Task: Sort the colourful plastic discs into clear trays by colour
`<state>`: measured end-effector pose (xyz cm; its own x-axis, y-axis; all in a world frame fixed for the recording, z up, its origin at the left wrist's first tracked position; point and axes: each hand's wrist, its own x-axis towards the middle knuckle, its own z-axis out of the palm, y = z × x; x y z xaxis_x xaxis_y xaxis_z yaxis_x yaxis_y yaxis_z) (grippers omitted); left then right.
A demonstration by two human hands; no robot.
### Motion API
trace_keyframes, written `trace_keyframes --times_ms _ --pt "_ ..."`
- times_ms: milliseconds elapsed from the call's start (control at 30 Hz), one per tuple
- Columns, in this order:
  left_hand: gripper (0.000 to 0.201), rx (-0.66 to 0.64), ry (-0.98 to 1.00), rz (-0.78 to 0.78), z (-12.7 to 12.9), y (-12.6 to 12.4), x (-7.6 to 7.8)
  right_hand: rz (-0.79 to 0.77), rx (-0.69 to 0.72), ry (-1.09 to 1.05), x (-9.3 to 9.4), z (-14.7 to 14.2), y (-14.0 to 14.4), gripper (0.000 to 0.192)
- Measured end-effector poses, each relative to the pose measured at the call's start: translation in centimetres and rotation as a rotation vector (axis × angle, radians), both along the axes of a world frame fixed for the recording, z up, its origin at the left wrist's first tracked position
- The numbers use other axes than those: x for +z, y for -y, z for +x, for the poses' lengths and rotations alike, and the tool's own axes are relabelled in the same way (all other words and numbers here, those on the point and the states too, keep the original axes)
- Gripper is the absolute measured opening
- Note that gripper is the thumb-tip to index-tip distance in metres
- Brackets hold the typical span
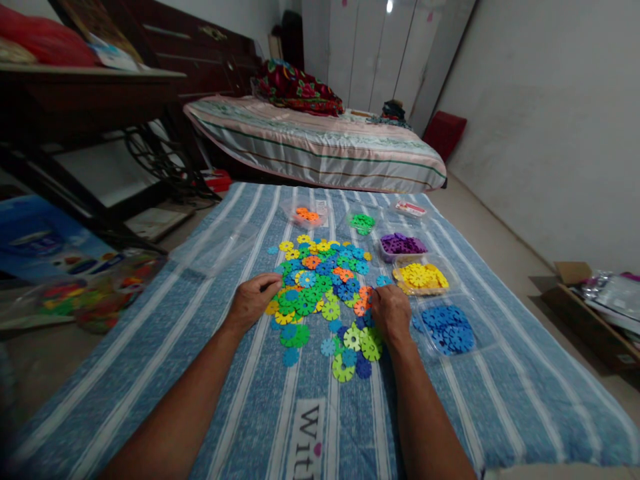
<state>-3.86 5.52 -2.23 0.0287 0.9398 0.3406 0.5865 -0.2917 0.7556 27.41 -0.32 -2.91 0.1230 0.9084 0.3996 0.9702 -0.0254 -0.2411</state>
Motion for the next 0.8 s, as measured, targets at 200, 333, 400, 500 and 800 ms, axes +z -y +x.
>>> trace_keyframes --times_ms 200,333,400,500,800 --pt "0.022 -0.004 -0.012 0.008 -0.04 -0.09 -0.14 0.021 -0.037 -0.014 -0.09 0.22 0.13 0.030" --pt "0.023 -0.008 -0.017 0.015 -0.04 -0.06 -0.11 0.024 -0.060 -0.031 -0.12 0.19 0.23 0.031" --pt "0.024 -0.009 -0.019 0.016 -0.03 -0.03 -0.08 0.031 -0.056 -0.037 -0.18 0.15 0.24 0.031" --pt "0.024 -0.011 -0.022 0.009 -0.04 0.01 -0.04 0.033 -0.042 -0.043 -0.24 0.09 0.28 0.032" --pt "0.022 0.001 -0.016 0.003 -0.03 -0.03 -0.13 0.047 -0.047 -0.100 -0.09 0.03 0.62 0.031"
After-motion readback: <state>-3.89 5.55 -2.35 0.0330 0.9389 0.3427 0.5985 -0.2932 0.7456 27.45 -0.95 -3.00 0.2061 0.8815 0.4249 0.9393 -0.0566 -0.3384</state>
